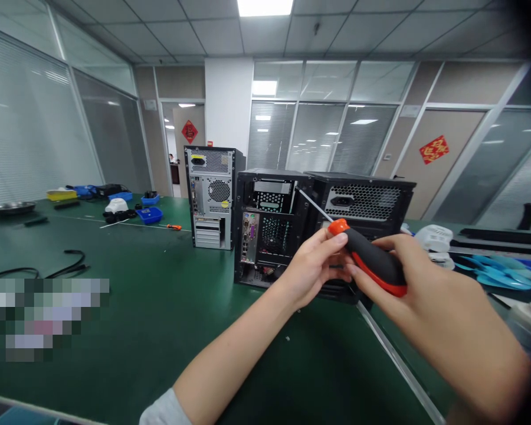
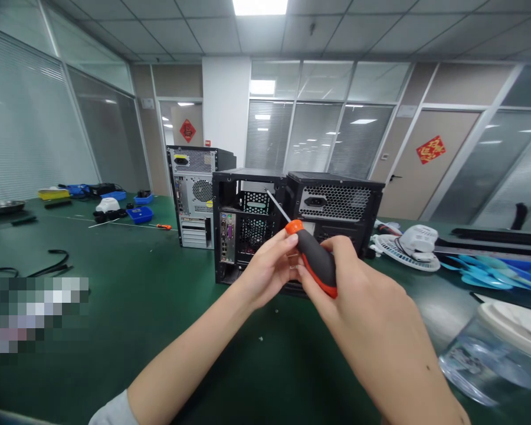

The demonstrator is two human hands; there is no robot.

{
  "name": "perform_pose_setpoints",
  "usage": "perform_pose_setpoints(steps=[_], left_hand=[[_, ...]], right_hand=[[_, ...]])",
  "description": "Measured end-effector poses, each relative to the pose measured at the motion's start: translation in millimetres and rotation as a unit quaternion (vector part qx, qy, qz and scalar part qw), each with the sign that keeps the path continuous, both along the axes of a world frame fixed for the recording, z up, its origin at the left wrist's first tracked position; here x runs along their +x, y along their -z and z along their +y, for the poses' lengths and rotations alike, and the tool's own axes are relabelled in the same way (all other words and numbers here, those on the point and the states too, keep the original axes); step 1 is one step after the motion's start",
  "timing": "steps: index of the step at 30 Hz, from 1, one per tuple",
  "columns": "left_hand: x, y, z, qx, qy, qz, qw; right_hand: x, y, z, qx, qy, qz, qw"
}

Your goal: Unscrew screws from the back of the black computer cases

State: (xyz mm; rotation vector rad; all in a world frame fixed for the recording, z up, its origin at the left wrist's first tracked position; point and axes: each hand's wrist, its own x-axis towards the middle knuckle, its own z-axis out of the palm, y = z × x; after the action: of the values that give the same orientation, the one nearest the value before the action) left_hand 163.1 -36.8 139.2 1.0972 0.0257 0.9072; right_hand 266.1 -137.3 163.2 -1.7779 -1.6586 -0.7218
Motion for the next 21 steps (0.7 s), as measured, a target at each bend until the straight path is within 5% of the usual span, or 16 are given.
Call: perform_pose_setpoints(steps=[14,21], left_hand=[[-8,-1.4,0,0.187,-0.031,0.153,0.970],[-40,32.6,4,0.338,-0.002,0.357,0.871]], right_hand=[[29,-9.2,-5,-0.066,-0.090,0.066,0.992],[42,26.0,-8,-0.073,-0.161,0.069,0.982]])
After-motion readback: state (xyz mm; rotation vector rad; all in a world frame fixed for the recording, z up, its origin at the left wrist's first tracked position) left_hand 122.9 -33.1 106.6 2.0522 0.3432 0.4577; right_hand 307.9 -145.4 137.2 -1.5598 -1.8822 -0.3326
